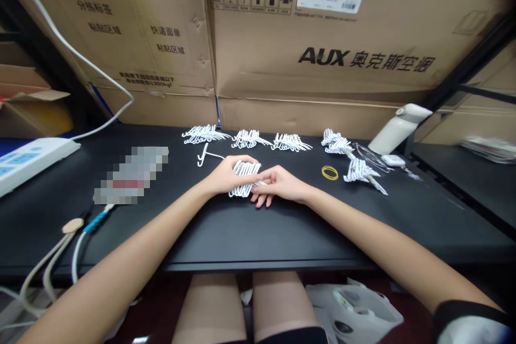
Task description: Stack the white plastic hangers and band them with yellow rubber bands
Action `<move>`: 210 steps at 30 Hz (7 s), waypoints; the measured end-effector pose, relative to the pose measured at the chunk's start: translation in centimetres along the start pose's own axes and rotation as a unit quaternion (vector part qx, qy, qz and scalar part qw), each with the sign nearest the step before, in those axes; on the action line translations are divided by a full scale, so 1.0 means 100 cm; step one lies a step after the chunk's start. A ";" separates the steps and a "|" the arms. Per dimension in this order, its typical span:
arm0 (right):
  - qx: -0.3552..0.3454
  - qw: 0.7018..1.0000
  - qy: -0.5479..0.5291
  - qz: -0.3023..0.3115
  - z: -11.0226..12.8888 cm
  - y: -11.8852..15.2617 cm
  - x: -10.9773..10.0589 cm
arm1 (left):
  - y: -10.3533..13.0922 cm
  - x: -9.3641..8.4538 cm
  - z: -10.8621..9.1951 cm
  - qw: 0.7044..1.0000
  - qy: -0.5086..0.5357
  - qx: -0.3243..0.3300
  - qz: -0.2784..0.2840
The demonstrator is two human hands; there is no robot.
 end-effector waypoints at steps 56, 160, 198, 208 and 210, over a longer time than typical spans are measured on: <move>-0.132 0.947 0.150 -0.251 -0.009 0.014 -0.043 | 0.007 -0.001 0.001 0.989 0.025 -0.050 -0.135; -0.139 0.964 -0.024 -0.226 -0.012 0.009 0.005 | 0.003 0.007 -0.001 0.973 0.219 -0.067 0.033; -0.133 0.968 -0.014 -0.211 -0.016 0.008 0.003 | 0.004 0.007 -0.001 0.971 0.225 -0.068 0.034; -0.145 0.967 0.037 -0.207 -0.011 0.012 0.006 | 0.003 0.007 0.000 0.979 0.190 -0.066 0.032; -0.149 0.967 0.042 -0.203 -0.011 0.012 0.006 | 0.002 0.007 -0.001 0.978 0.191 -0.074 0.033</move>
Point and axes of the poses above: each hand's wrist, its own y-axis away from the middle knuckle, its own x-axis out of the palm, z = x × y, the point moved 1 cm from there along -y, towards the middle knuckle, and after that the axes turned 3 degrees about y, right-handed, at the moved point
